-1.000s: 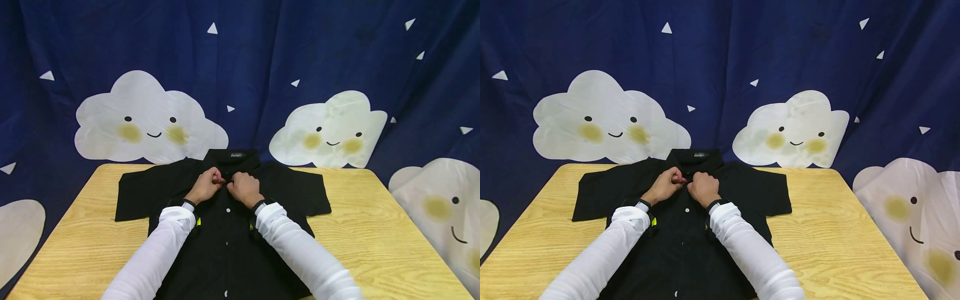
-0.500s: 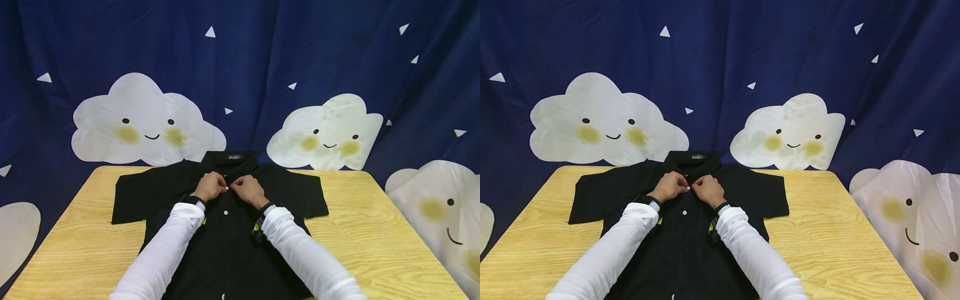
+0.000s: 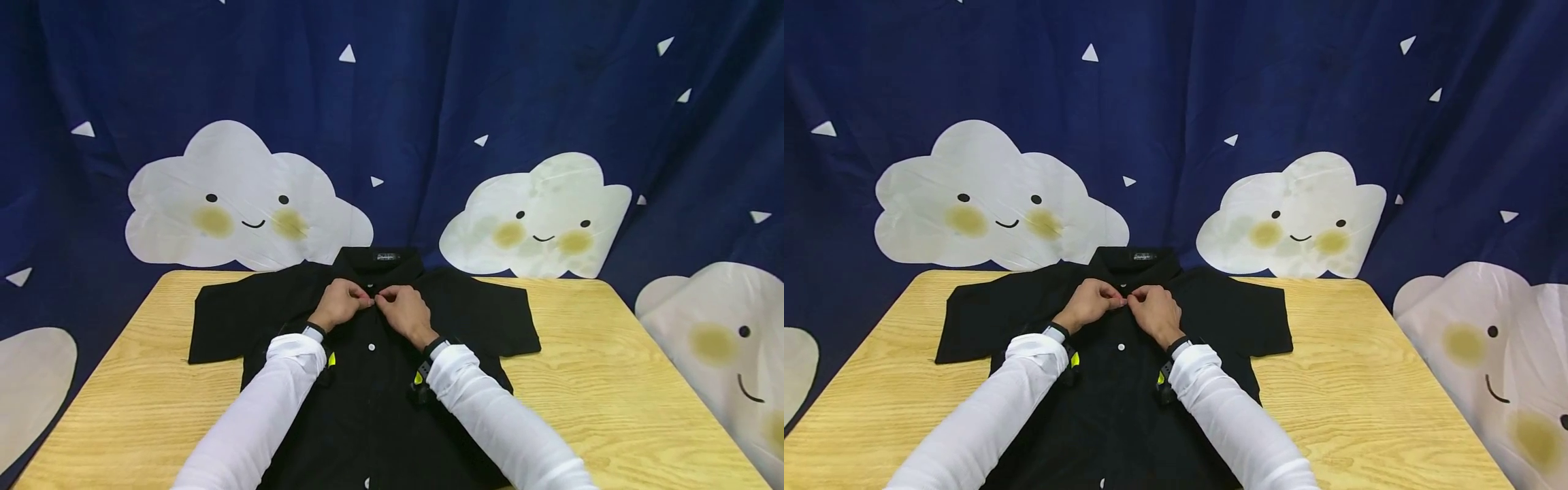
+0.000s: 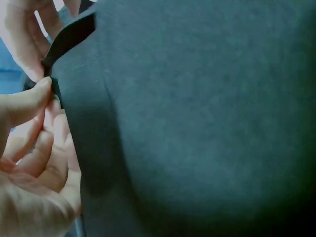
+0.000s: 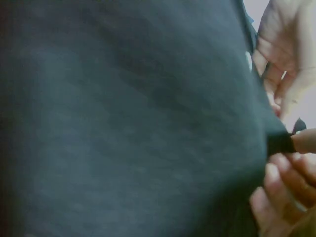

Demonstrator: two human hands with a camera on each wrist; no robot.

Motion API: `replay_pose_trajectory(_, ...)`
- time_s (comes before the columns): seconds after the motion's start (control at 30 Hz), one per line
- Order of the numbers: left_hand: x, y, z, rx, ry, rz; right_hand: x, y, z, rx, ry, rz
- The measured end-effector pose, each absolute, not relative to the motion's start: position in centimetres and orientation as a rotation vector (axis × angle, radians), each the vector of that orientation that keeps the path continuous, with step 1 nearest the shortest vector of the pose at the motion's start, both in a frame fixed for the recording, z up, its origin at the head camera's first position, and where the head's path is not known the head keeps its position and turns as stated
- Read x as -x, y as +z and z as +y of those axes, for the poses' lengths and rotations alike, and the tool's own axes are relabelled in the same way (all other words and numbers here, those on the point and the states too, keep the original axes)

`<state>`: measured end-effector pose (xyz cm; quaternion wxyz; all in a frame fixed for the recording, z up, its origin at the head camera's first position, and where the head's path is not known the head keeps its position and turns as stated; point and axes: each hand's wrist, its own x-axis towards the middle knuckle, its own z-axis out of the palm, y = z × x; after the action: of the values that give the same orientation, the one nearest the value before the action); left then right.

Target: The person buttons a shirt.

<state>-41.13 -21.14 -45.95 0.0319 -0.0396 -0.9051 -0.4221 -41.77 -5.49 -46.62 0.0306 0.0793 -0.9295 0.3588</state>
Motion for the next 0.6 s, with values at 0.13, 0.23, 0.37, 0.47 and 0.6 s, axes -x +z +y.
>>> replay_pose_trajectory(0.13,40.81,-45.83,-21.37,0.037,-1.512,-2.715,41.58,-46.69,-5.58,-0.37,1.14,-2.778)
replay_pose_trajectory(0.23,40.69,-46.1,-21.28,0.0,-1.685,-2.666,41.49,-46.68,-5.27,-0.482,1.162,-2.764)
replay_pose_trajectory(0.37,40.53,-46.42,-21.39,-0.046,-1.911,-2.559,41.39,-46.49,-5.0,-0.63,1.147,-2.787)
replay_pose_trajectory(0.47,40.46,-46.47,-21.48,-0.06,-2.0,-2.506,41.31,-46.29,-4.99,-0.688,1.097,-2.805)
replay_pose_trajectory(0.6,40.39,-46.36,-21.37,-0.089,-2.048,-2.483,41.25,-46.28,-5.06,-0.699,1.042,-2.805)
